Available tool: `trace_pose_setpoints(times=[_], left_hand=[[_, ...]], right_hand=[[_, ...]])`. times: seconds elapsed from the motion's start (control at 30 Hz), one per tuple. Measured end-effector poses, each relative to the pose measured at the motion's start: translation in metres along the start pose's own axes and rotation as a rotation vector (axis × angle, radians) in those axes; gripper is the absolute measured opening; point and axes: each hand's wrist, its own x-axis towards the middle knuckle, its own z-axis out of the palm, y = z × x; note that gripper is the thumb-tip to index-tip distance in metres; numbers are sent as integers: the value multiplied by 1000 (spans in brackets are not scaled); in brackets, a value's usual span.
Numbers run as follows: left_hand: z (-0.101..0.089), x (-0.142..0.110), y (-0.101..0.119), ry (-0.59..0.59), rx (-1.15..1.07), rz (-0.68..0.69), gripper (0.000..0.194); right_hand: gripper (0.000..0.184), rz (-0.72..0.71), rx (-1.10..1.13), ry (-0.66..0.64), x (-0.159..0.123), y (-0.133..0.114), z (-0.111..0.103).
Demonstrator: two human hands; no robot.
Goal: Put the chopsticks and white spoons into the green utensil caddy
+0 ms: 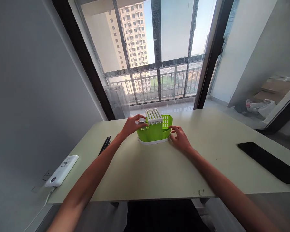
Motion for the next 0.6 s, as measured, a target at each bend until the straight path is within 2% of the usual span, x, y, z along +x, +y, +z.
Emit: trace_pose_setpoints(times=[0.1, 0.33, 0.4, 0.47, 0.53, 0.6], left_hand=[[-10, 0, -3, 125, -109, -63, 40], [-37, 18, -26, 496, -564, -304, 48], [-41, 20, -39, 591, -745, -433, 49], [-43, 19, -55, 669, -921, -616, 46], [-45, 15, -72, 700, -1025, -772, 43], [-47, 7, -87, 682, -1053, -839, 43]], right_hand=[[39, 3, -5, -11, 0, 0, -1], [38, -2, 3, -11, 1, 1, 0], [39, -5, 4, -9, 1, 1, 0], [39, -6, 3, -7, 1, 1, 0], [39, -5, 2, -5, 1, 1, 0], [39, -4, 2, -3, 1, 1, 0]])
